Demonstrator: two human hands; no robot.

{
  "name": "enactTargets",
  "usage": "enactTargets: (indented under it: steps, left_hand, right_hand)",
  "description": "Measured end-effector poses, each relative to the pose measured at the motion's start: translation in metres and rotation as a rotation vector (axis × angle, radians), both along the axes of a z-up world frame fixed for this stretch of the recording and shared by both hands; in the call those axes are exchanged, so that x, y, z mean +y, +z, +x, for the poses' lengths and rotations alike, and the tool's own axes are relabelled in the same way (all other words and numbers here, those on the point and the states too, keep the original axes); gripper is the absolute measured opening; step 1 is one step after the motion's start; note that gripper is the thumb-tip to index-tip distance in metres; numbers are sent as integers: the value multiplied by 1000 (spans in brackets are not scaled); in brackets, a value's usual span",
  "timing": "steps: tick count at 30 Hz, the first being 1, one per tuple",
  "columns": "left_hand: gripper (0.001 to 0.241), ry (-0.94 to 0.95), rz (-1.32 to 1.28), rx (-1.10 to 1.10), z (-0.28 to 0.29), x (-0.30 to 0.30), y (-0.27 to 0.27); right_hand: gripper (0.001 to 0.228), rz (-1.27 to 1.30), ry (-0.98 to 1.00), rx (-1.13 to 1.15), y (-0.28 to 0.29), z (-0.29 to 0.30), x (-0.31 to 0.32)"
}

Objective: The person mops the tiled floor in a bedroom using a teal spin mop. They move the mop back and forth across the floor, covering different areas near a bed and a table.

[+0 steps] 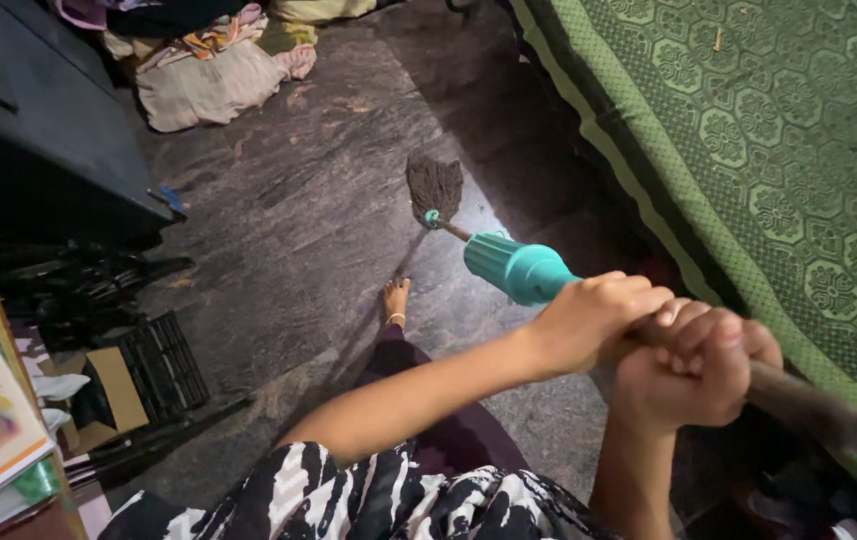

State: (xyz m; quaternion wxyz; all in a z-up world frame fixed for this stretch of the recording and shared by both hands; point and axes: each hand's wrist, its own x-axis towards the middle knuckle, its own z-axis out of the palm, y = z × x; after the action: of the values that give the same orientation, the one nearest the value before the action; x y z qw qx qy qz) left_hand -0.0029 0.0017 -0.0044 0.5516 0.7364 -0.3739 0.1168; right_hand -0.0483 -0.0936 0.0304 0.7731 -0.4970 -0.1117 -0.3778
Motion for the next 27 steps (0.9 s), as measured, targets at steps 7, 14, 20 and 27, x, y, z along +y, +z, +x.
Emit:
enactTargets:
  steps: [7,14,20,27]
  left_hand:
    - [26,43,78,-22,-2,0,-33]
    - [21,127,133,-20,54,10,-48]
    - [19,223,174,22,142,31,-76]
    - [10,321,298,18,284,70,-139]
  right_hand:
    - [34,-94,43,-59,-27,-3,4]
    - [37,-23,53,-56,-52,56,16]
    - [37,22,81,-50,-82,150,42]
    - [33,-26,134,143,-119,270,91]
